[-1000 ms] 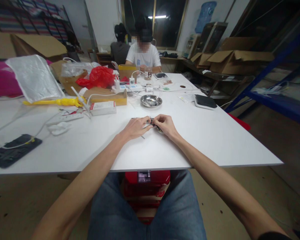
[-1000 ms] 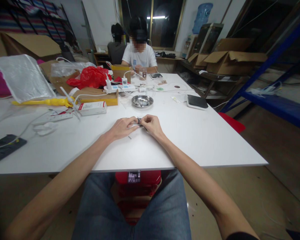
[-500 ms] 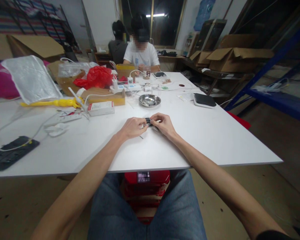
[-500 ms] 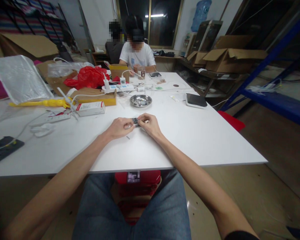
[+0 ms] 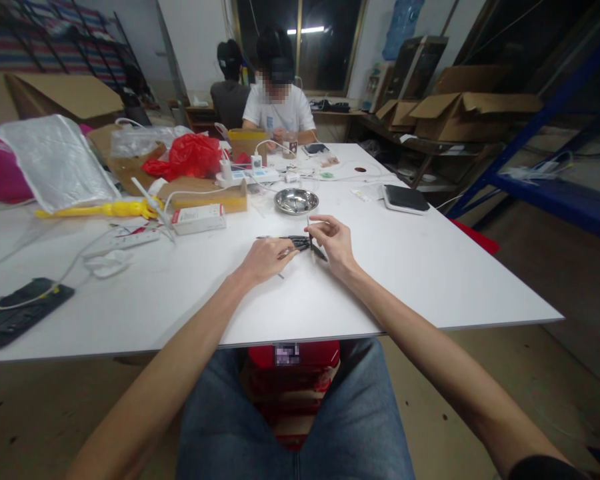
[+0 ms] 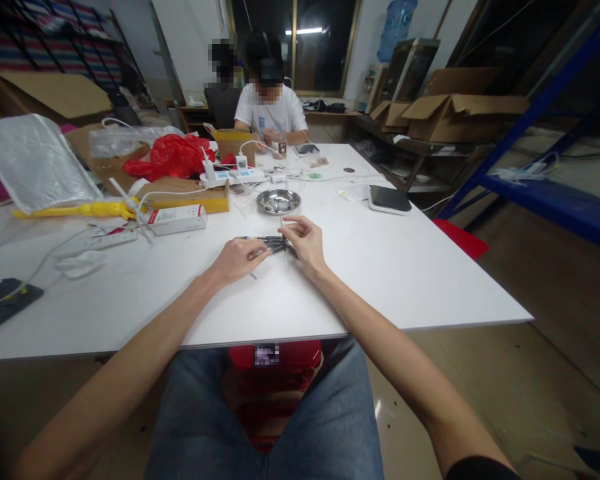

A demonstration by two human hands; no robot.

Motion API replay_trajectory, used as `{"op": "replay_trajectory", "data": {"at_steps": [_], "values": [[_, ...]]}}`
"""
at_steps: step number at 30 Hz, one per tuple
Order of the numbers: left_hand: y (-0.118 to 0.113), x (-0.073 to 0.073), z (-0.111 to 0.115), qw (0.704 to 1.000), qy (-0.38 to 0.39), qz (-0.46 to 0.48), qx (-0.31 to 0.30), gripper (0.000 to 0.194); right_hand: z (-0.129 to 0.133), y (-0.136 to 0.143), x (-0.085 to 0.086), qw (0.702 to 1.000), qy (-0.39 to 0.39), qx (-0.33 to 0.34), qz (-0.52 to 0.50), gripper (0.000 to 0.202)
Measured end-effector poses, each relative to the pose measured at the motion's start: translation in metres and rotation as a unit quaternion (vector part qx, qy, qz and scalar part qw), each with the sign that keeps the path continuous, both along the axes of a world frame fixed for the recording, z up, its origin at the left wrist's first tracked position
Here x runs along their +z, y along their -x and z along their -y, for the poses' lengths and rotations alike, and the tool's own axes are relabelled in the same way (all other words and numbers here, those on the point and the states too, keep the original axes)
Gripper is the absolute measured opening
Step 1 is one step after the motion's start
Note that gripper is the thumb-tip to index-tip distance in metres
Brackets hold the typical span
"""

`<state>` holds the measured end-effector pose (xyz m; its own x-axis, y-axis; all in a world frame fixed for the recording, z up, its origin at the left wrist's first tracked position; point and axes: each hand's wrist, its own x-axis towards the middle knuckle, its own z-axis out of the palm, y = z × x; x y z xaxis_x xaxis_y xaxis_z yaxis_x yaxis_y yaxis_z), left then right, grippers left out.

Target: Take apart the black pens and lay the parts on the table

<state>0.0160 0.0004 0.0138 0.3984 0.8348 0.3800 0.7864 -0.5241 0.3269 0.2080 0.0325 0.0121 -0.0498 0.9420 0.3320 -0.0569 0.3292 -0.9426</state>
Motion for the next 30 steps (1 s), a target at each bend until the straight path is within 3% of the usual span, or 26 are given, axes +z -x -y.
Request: {"op": "replay_trajectory", "data": {"at_steps": [6, 15, 23, 30], "values": [[-0.0043, -0.0009, 0.0032, 0.999, -0.034, 0.023, 0.011, 0.020, -0.0018, -0.0035, 0.0014, 0.996, 0.011, -0.004, -0.089, 0.054], [-0.0020, -0.0030, 0.0010, 0.997, -0.066, 0.049, 0.006, 0.023, -0.0016, -0.0028, 0.0047, 0.993, -0.026, -0.039, -0.111, 0.037], [-0.0014, 0.0013, 0.0022, 0.996, -0.040, 0.074, 0.027, 0.018, -0.0027, -0.0039, 0.0048, 0.994, -0.024, -0.032, -0.101, 0.038], [-0.0020, 0.0020, 0.0029, 0.994, -0.023, 0.101, 0.032, 0.026, 0.0003, -0.0030, 0.0079, 0.997, -0.048, -0.007, -0.067, 0.041]]}}
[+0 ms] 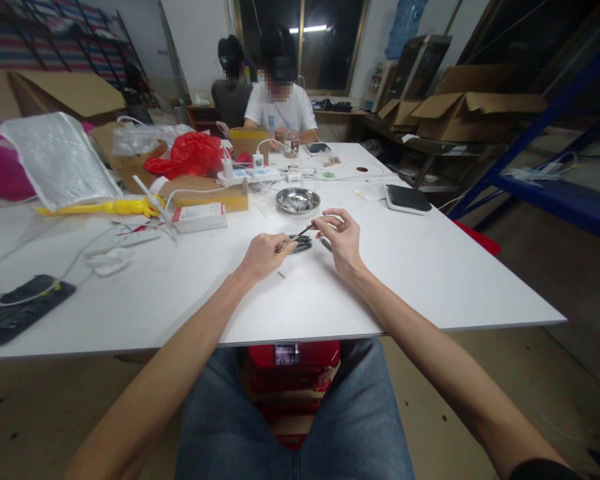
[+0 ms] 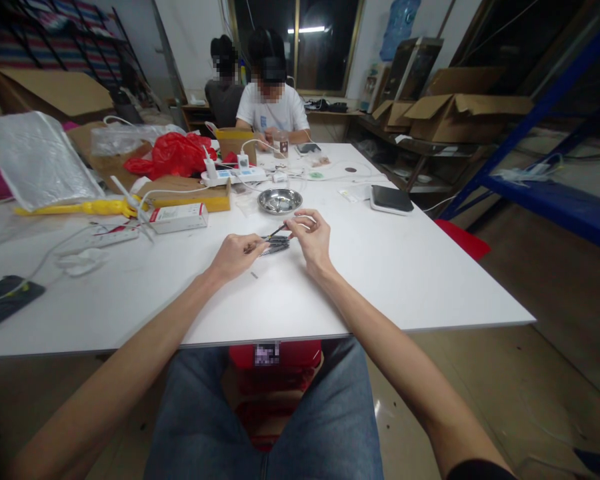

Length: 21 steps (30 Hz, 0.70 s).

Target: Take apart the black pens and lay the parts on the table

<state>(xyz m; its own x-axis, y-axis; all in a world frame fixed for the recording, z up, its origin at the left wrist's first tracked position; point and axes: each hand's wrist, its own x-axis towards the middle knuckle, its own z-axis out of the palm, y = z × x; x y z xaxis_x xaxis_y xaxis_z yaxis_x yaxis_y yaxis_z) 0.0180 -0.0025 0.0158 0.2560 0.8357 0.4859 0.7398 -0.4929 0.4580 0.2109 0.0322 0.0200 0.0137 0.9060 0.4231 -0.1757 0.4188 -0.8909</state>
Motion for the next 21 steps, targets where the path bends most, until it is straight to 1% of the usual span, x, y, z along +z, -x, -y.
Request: {"op": "replay_trajectory", "data": {"at_steps": [3, 5, 7, 10, 14, 16, 18, 20, 21], "values": [[-0.001, -0.001, 0.000, 1.000, -0.006, -0.012, -0.005, 0.029, 0.007, 0.005, 0.001, 0.998, -0.022, 0.035, 0.053, 0.038], [-0.001, -0.002, -0.001, 0.999, -0.013, -0.028, -0.010, 0.028, 0.013, 0.008, 0.001, 0.992, -0.040, 0.057, 0.104, 0.036], [-0.001, -0.002, -0.001, 0.999, -0.017, -0.036, -0.015, 0.024, 0.017, 0.011, -0.001, 0.988, -0.048, 0.054, 0.137, 0.039], [-0.002, -0.001, 0.000, 0.999, -0.020, -0.023, -0.034, 0.020, 0.020, 0.012, -0.003, 0.988, -0.031, 0.040, 0.144, 0.044], [-0.006, 0.001, 0.004, 0.998, -0.018, -0.019, -0.061, 0.015, 0.020, 0.014, -0.001, 0.988, 0.001, 0.083, 0.130, 0.048], [-0.007, 0.002, 0.006, 0.998, -0.025, -0.019, -0.054, 0.020, 0.018, 0.013, 0.003, 0.989, 0.013, 0.108, 0.101, 0.050], [-0.006, 0.004, 0.005, 0.998, -0.042, -0.018, -0.034, 0.028, 0.017, 0.012, 0.005, 0.989, 0.022, 0.124, 0.078, 0.054], [-0.001, 0.006, 0.004, 0.998, -0.055, -0.025, 0.006, 0.033, 0.016, 0.011, 0.004, 0.984, 0.021, 0.141, 0.106, 0.052], [0.002, 0.007, 0.003, 0.998, -0.056, -0.031, 0.028, 0.033, 0.017, 0.011, 0.003, 0.977, 0.010, 0.153, 0.146, 0.049]]}}
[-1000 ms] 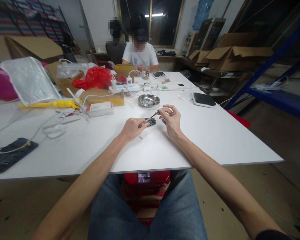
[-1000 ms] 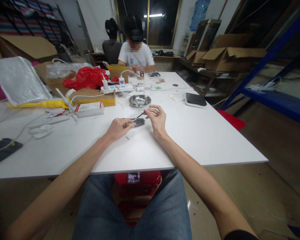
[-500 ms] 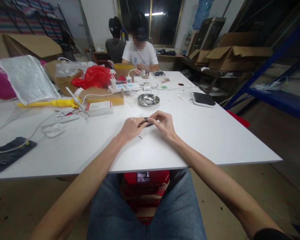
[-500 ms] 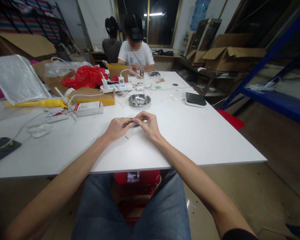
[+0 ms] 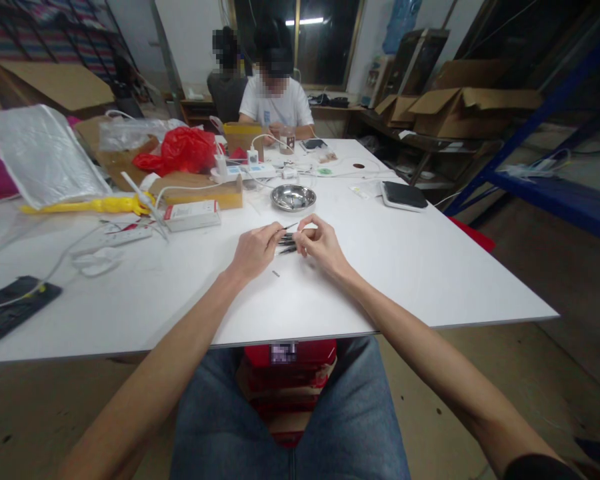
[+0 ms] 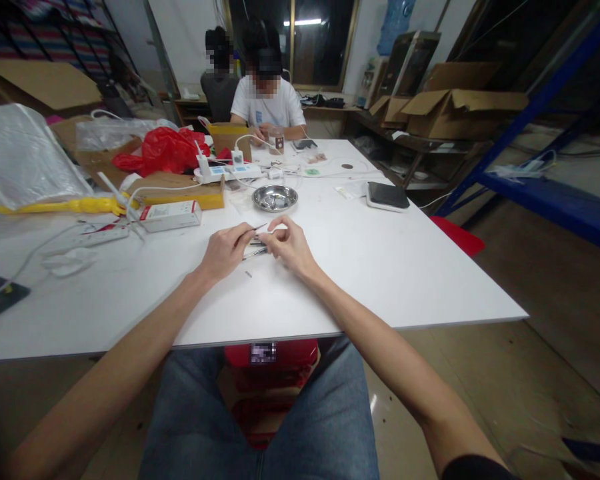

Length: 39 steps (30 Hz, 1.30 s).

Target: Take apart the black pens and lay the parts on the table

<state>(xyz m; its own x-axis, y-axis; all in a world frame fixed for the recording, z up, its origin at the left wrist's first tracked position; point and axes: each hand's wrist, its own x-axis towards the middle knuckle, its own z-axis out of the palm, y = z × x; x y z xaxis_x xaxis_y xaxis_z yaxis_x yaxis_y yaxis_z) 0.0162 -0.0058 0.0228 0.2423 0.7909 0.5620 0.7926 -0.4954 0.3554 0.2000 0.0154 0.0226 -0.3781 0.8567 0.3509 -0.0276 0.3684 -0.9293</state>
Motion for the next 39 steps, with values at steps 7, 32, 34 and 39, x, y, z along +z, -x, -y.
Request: {"op": "replay_trajectory", "data": {"at_steps": [7, 32, 34, 39], "values": [[0.014, -0.002, -0.005, 0.999, 0.025, -0.024, 0.033, 0.030, 0.010, 0.012, -0.019, 0.946, -0.162, 0.090, 0.266, 0.022], [0.013, 0.001, -0.004, 0.995, 0.065, -0.074, -0.036, 0.021, -0.009, -0.008, -0.009, 0.998, -0.044, -0.040, 0.028, 0.022], [0.012, 0.002, -0.003, 0.996, 0.058, -0.064, -0.036, 0.022, -0.009, -0.008, -0.008, 0.996, -0.056, -0.063, 0.019, 0.022], [0.011, 0.003, -0.002, 0.996, 0.057, -0.053, -0.039, 0.022, -0.012, -0.010, -0.007, 0.995, -0.062, -0.077, 0.021, 0.024]]}}
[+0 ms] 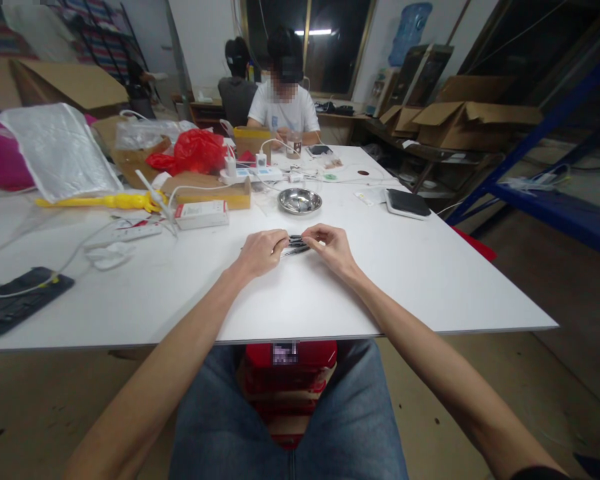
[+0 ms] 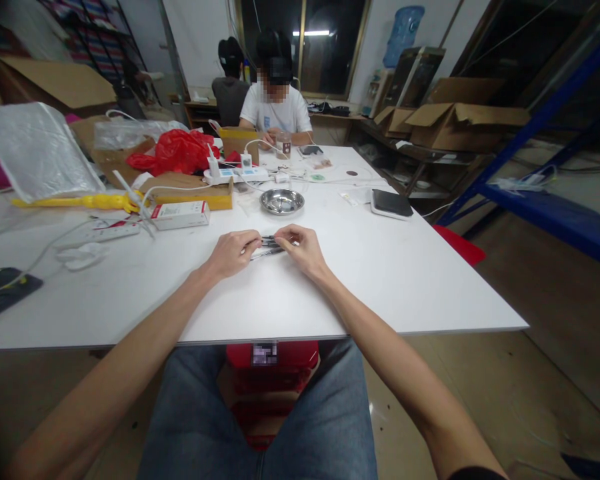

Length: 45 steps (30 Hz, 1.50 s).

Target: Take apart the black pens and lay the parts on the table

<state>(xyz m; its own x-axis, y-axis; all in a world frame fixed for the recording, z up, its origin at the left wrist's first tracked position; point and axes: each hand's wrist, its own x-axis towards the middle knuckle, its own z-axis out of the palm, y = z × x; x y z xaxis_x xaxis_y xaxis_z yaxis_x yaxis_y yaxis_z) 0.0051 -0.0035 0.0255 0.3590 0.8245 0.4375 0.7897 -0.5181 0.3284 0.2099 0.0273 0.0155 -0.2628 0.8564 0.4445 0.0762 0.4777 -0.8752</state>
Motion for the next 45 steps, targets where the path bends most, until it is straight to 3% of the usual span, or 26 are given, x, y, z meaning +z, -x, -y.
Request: {"op": "replay_trajectory", "data": {"at_steps": [6, 13, 20, 27, 31, 38, 45], "values": [[0.001, -0.001, 0.000, 1.000, 0.007, 0.005, 0.001, 0.022, 0.001, 0.002, -0.002, 1.000, -0.002, 0.019, 0.013, 0.021], [0.002, -0.002, -0.001, 1.000, 0.002, 0.019, 0.003, 0.022, 0.000, 0.000, 0.000, 1.000, -0.008, -0.014, -0.004, 0.022], [0.001, -0.003, -0.002, 1.000, 0.001, 0.024, -0.010, 0.022, 0.006, 0.005, 0.001, 1.000, 0.008, 0.015, 0.003, 0.023], [-0.003, -0.002, 0.002, 0.999, 0.025, 0.028, -0.032, 0.015, 0.009, 0.009, -0.001, 0.998, 0.044, 0.038, -0.029, 0.038], [-0.004, -0.002, 0.003, 0.999, 0.004, -0.015, -0.028, 0.015, 0.012, 0.010, -0.001, 0.997, 0.060, 0.037, -0.010, 0.049], [-0.008, -0.007, 0.002, 0.995, -0.057, -0.087, 0.009, 0.020, 0.014, 0.007, 0.004, 0.993, 0.035, 0.099, 0.046, 0.055], [-0.007, -0.008, 0.002, 0.992, -0.069, -0.106, -0.019, 0.020, 0.007, -0.002, -0.004, 0.982, 0.066, 0.156, 0.081, 0.051]]}}
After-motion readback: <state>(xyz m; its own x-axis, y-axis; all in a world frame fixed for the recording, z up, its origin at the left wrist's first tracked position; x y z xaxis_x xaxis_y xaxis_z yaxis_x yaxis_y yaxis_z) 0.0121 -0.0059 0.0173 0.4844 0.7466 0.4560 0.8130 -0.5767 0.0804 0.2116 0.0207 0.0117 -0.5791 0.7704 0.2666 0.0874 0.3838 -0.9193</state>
